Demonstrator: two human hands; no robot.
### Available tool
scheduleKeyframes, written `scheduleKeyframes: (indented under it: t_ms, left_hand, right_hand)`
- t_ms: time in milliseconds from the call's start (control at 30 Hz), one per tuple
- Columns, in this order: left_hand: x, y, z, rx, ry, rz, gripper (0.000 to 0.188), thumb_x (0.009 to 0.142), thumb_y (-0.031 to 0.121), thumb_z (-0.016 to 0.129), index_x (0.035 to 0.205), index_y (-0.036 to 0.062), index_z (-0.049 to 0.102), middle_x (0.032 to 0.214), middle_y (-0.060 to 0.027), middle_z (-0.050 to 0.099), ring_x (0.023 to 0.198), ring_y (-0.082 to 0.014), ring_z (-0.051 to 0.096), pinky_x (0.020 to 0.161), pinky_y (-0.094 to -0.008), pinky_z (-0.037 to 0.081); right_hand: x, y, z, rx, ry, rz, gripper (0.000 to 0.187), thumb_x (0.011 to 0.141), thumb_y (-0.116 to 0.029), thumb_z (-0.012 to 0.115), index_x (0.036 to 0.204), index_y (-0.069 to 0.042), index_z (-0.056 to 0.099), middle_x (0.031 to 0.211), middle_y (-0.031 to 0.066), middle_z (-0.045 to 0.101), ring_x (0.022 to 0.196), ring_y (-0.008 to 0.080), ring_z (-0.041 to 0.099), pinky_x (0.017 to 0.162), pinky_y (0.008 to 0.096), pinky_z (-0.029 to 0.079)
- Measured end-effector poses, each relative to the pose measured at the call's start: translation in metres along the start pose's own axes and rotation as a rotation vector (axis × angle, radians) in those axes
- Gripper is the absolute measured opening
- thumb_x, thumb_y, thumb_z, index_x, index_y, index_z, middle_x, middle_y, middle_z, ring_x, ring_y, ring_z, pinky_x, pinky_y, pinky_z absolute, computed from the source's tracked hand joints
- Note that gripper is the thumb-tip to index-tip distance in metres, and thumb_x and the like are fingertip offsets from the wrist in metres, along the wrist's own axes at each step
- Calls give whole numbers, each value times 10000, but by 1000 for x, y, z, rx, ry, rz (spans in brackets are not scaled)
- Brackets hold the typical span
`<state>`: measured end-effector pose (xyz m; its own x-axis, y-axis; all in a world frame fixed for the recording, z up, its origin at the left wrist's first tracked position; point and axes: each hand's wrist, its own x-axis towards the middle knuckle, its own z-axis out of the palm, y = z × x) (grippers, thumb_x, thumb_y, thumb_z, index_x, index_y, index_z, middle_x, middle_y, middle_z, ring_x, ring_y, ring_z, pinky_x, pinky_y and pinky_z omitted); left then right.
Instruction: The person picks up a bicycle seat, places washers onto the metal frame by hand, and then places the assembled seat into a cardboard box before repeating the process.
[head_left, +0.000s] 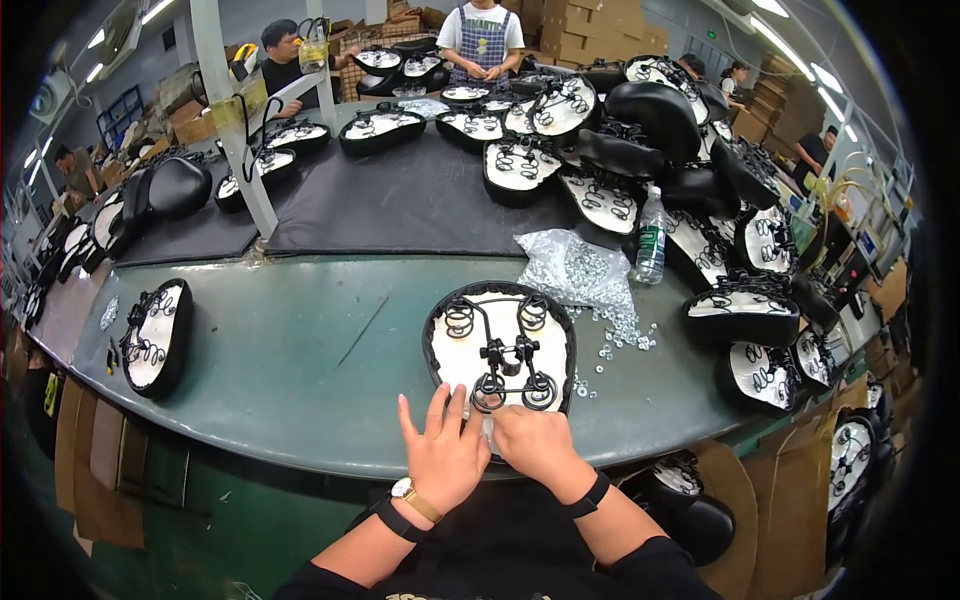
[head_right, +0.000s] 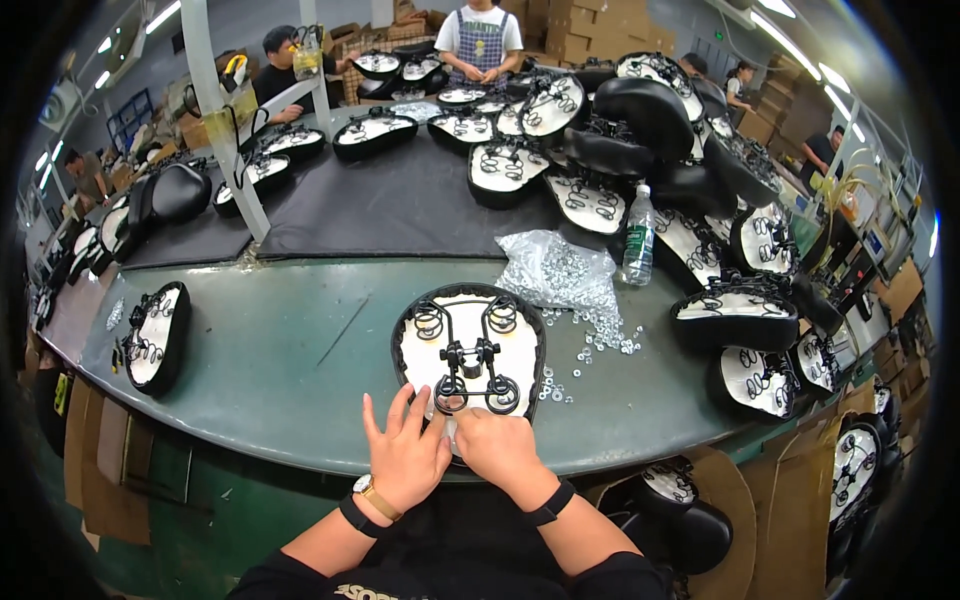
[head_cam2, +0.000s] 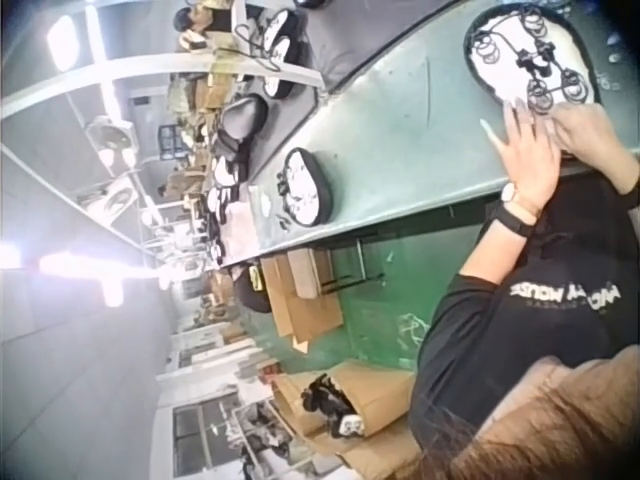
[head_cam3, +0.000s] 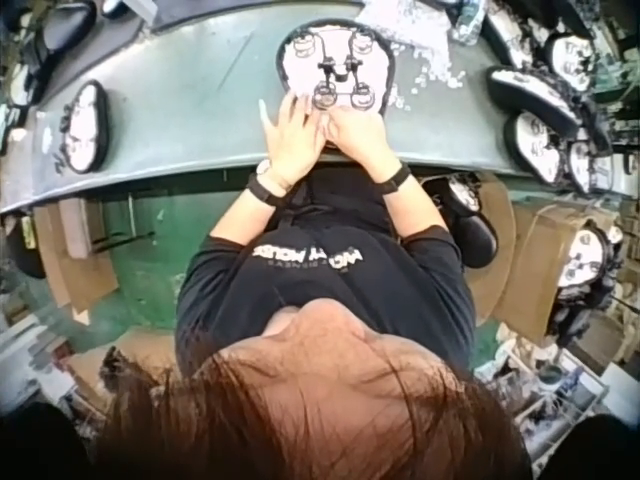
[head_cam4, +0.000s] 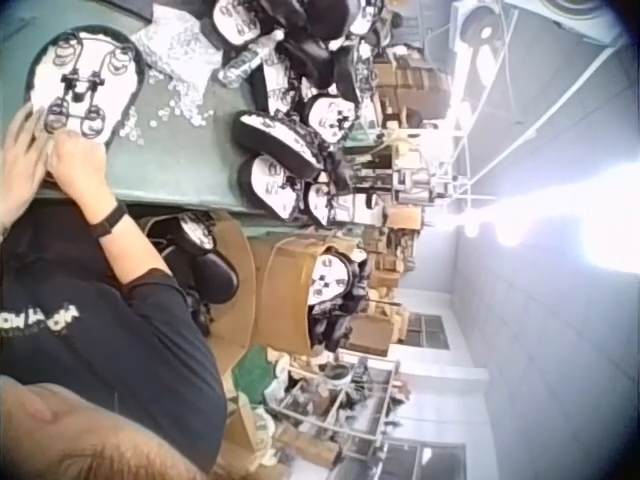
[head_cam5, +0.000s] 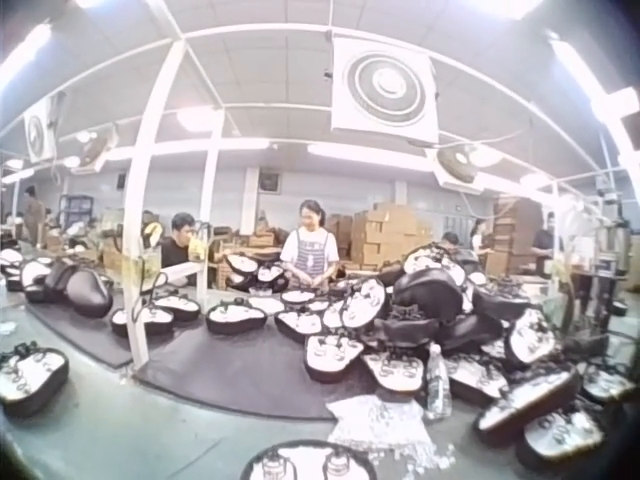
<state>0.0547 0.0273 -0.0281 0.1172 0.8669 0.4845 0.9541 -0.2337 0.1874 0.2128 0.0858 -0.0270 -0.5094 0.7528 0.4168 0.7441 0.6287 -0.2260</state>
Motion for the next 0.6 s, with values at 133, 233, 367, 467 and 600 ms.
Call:
scheduleKeyframes:
  t_ms: [133,233,367,467,600]
  left_hand:
    - [0,-1,9,27,-22,-22,536,851,292,628,1315,24,631,1463,-142,528,1440,-298,372,1187,-690,154]
    - [2,-3,12,17,-33,7,658,862,286,584,1403,-83,520,1484,-187,485,1448,-326,337,1232,-583,155]
    - [0,-1,10,18,-75,2,651,864,276,580,1405,-81,517,1471,-198,493,1449,-332,341,1242,-547,162]
    - [2,-6,12,14,-67,-5,653,863,276,582,1405,-84,516,1467,-199,497,1446,-335,346,1241,-539,174]
    - [4,-2,11,-18,-53,-1,644,865,268,586,1401,-84,517,1463,-193,500,1443,-336,352,1235,-537,195]
  right_hand:
    - [-5,-1,-2,84,120,-43,277,819,-155,669,1080,-112,750,693,30,669,564,242,659,492,370,526]
    - [-7,-2,-2,142,208,3,230,826,-146,683,1040,-110,760,656,35,640,550,247,646,494,378,513]
    - [-2,-3,-6,97,173,-38,210,808,-120,703,1004,-102,775,609,39,610,501,229,613,476,353,491]
    - [-2,-2,-3,150,202,-49,211,810,-132,701,1004,-100,777,606,44,613,501,234,614,473,358,486]
    - [-4,-4,-4,118,211,-30,243,808,-143,708,1038,-105,777,610,40,618,500,226,610,473,356,481]
